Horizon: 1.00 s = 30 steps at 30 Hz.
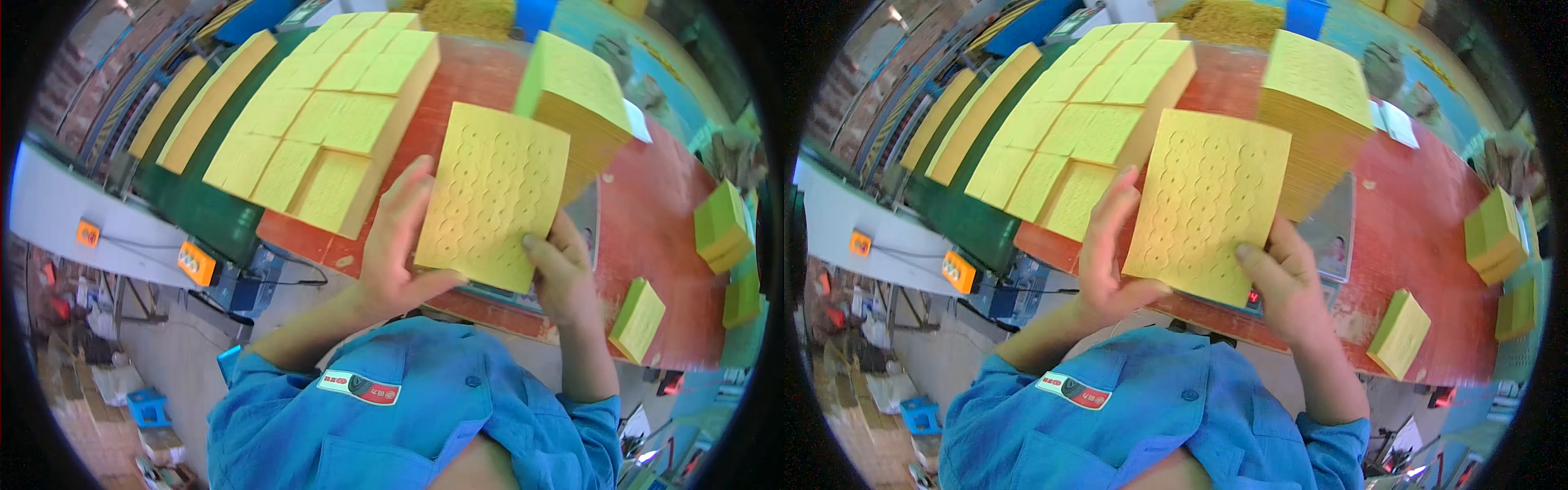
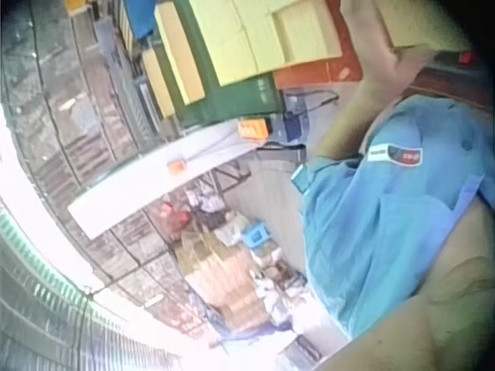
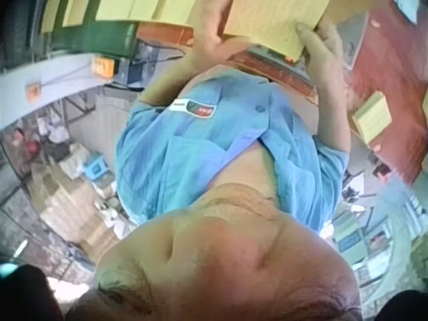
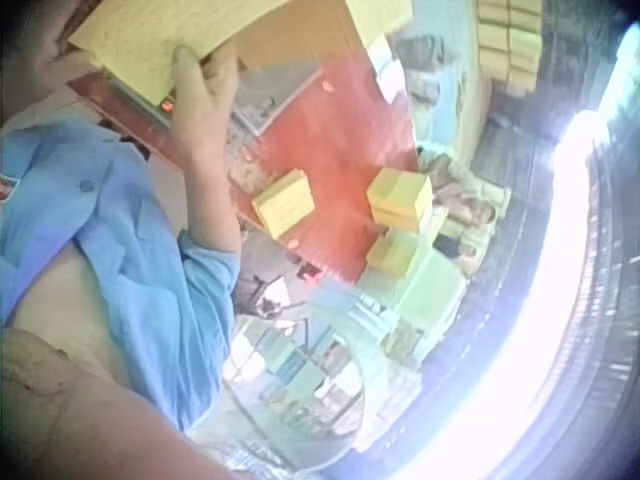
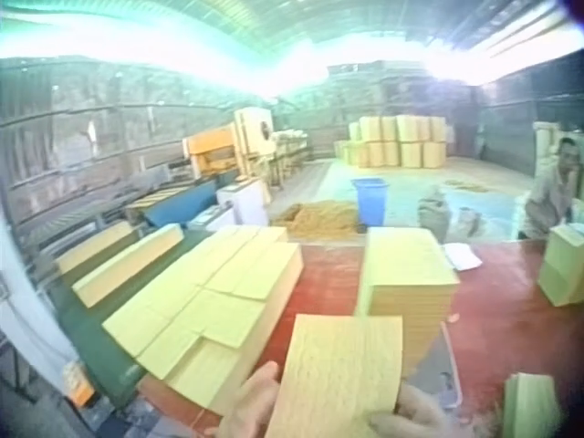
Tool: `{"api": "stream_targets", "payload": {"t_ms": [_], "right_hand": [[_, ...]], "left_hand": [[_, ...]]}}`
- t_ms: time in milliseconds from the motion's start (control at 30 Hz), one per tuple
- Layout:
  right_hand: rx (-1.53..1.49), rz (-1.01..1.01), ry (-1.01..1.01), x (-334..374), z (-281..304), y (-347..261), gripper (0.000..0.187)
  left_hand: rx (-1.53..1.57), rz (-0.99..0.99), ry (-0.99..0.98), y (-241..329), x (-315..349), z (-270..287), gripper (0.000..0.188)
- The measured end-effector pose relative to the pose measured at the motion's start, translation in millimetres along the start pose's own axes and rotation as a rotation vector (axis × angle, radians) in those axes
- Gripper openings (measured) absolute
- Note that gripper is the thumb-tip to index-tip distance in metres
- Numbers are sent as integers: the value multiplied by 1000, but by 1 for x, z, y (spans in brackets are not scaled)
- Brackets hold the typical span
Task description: The recorder is weighing stacks of yellow paper blocks on a digital scale and organizing them.
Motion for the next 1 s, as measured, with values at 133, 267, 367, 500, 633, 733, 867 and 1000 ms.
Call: {"api": "stream_targets", "payload": {"t_ms": [133,267,367,500,633,733,867,1000], "right_hand": [[161,-113,-230,-39,-44,74,44],[75,-157,-232,-86,-76,159,35],[105,-377,-187,-110,-87,207,25],[224,-484,-145,-133,-80,247,17],[329,-473,-111,-145,-78,258,17],[302,-454,-75,-146,-77,266,20],[434,-322,-20,-153,-73,272,26],[648,-238,-11,-157,-78,275,35]], "left_hand": [[478,998,-234,-109,63,38,49],[253,1011,-236,-183,77,92,42],[4,956,-278,-230,81,122,42],[-505,813,-403,-241,66,128,44],[-726,585,-402,-244,61,127,47],[-964,281,-405,-229,53,122,45],[-928,37,-357,-214,55,116,37],[-804,-159,-550,-188,79,104,43]]}}
Point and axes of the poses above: each hand's wrist, its own x-axis away from the middle knuckle, its own z-axis out of the back of the hand, y = z × x, the point moved 7 cm from there along -x, towards the middle knuckle, and after that the axes turned 12 degrees about -x, right-handed, at the moved point
